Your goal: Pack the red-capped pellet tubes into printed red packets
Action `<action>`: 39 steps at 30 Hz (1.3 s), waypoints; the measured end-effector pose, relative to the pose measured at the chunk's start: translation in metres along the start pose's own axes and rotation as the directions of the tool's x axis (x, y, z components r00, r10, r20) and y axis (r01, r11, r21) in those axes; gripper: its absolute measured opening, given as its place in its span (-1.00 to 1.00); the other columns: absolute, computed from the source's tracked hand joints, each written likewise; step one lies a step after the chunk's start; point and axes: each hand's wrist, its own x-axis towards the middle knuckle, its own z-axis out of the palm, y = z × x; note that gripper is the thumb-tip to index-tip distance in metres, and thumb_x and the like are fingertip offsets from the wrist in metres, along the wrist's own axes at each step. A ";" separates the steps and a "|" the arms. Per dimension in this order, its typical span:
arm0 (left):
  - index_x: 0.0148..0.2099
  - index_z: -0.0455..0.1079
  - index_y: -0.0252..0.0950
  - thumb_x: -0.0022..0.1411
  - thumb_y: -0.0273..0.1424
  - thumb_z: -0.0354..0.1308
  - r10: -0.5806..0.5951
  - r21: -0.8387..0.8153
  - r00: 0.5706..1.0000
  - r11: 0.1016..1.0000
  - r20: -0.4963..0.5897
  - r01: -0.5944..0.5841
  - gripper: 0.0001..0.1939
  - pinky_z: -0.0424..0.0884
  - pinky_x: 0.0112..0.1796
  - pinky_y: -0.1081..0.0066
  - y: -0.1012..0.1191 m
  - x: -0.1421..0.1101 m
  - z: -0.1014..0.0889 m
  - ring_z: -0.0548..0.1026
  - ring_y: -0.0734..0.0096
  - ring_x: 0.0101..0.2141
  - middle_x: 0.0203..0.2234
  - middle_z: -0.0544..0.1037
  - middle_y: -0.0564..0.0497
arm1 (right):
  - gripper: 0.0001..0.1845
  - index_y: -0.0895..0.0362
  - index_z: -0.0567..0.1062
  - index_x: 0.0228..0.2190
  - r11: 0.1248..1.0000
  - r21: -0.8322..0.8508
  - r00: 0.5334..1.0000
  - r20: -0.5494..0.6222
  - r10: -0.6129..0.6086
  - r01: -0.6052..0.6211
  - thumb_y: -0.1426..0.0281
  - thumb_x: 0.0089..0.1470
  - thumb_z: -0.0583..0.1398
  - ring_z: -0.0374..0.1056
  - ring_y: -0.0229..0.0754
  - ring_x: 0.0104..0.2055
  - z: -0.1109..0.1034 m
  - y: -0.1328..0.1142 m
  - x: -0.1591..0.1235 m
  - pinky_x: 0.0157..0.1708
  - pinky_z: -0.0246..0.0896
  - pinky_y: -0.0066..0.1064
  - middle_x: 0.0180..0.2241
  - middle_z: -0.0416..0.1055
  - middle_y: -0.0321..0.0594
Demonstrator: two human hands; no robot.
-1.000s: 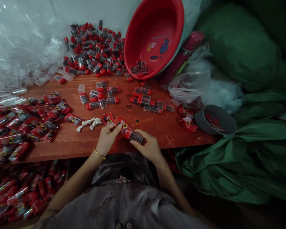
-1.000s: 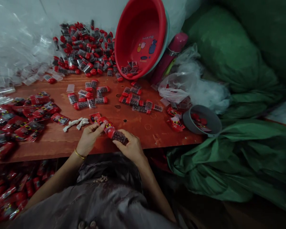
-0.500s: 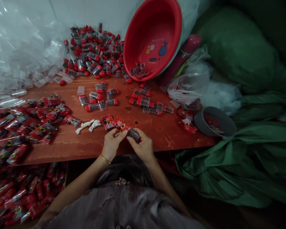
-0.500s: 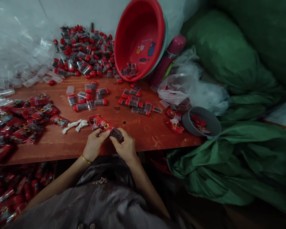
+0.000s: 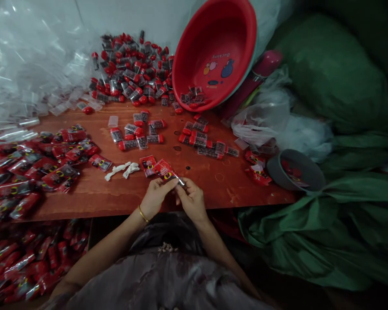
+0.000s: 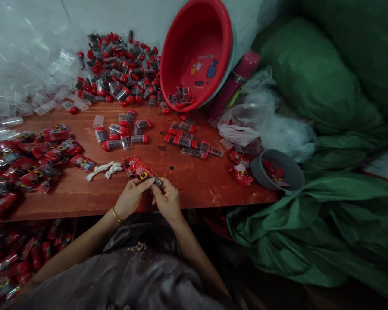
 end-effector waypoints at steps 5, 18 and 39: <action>-0.47 0.50 -0.33 -0.12 -0.19 0.37 0.031 0.010 0.999 0.999 0.023 -0.031 -0.71 0.36 -0.34 0.46 0.005 -0.002 -0.001 0.44 0.49 -0.47 -0.54 0.54 0.03 | -0.70 0.09 0.36 -0.47 0.990 0.125 0.997 -0.034 0.065 -0.060 0.14 -0.10 0.26 0.20 -0.38 -0.75 0.005 -0.001 0.009 -0.72 0.12 -0.54 -0.67 0.33 -0.45; -0.44 0.41 -0.24 -0.21 -0.12 0.40 -0.130 -0.048 0.977 0.991 -0.171 0.124 -0.63 0.46 -0.24 0.31 0.067 0.014 -0.066 0.55 0.27 -0.30 -0.44 0.61 0.00 | -0.67 0.11 0.49 -0.33 0.634 -0.734 0.917 -0.038 -0.397 0.244 0.14 0.13 0.07 0.36 -0.10 -0.21 -0.025 -0.004 0.076 -0.13 0.22 -0.28 -0.31 0.50 -0.09; -0.28 0.54 -0.17 0.22 -0.32 -0.03 0.536 0.971 0.821 -0.224 0.197 -0.087 -0.72 -0.08 0.13 -0.12 0.044 0.018 -0.125 0.29 -0.06 0.14 -0.17 0.60 -0.08 | -0.68 0.10 0.53 -0.34 0.537 -0.772 0.900 0.099 -0.425 0.339 0.12 0.10 0.15 0.40 -0.08 -0.23 0.010 0.018 0.041 -0.15 0.22 -0.26 -0.35 0.53 -0.11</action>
